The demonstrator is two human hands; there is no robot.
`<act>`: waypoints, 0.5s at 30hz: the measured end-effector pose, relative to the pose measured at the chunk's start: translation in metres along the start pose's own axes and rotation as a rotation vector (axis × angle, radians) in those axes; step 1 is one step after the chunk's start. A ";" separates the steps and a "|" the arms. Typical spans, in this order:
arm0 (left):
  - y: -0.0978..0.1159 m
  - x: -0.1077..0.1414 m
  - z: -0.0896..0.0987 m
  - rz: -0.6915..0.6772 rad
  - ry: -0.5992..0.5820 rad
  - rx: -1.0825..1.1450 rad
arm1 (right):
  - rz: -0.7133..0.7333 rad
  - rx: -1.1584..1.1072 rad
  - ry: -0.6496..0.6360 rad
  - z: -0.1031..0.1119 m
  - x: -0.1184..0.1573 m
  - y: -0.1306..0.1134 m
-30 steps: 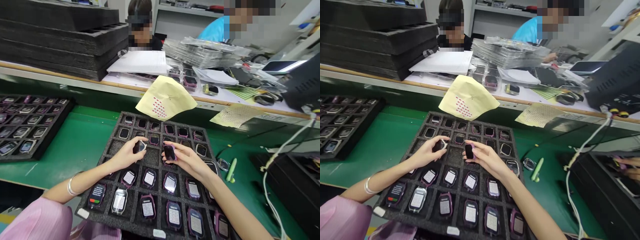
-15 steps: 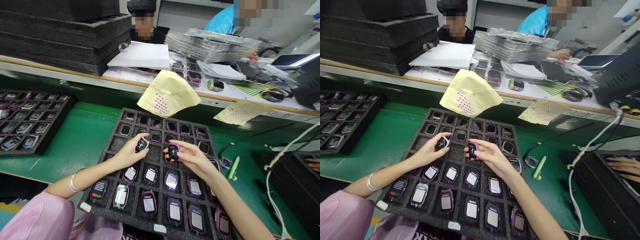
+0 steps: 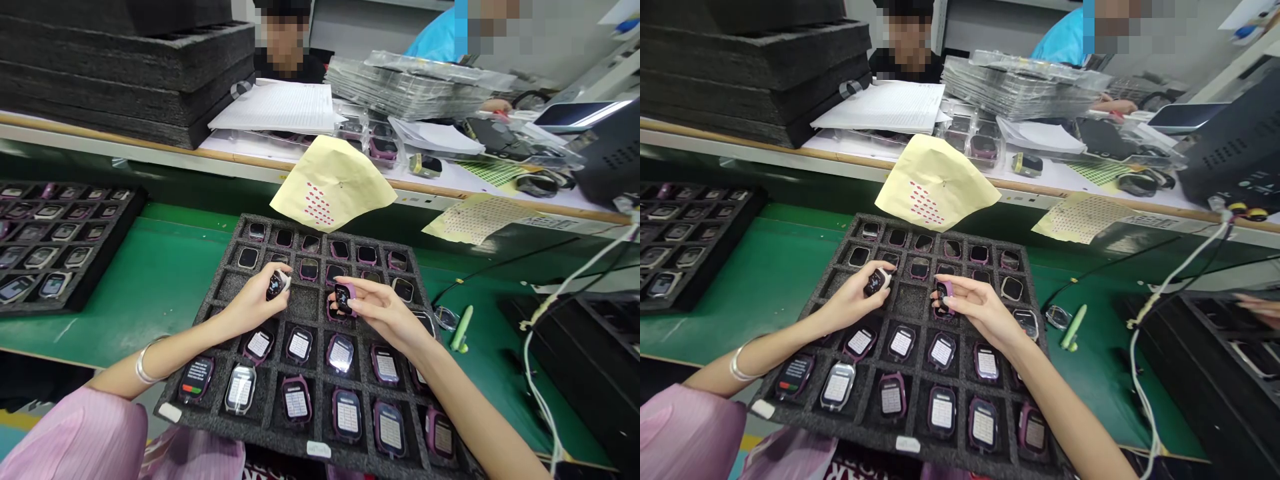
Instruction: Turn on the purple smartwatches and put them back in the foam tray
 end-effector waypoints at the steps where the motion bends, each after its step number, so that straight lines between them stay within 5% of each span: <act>1: 0.001 0.000 0.000 -0.009 0.010 0.003 | -0.005 0.005 -0.001 0.000 0.001 0.000; 15: -0.002 0.001 -0.002 -0.010 0.015 0.105 | 0.024 0.013 0.051 0.000 0.010 -0.007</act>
Point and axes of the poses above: each hand's wrist, its own x-axis away from the middle knuckle, its own z-axis out of the back of the hand, y = z × x, the point moved 2 cm from there along -x, towards the middle knuckle, and after that the axes turned 14 degrees about x, right-handed, at the moved point
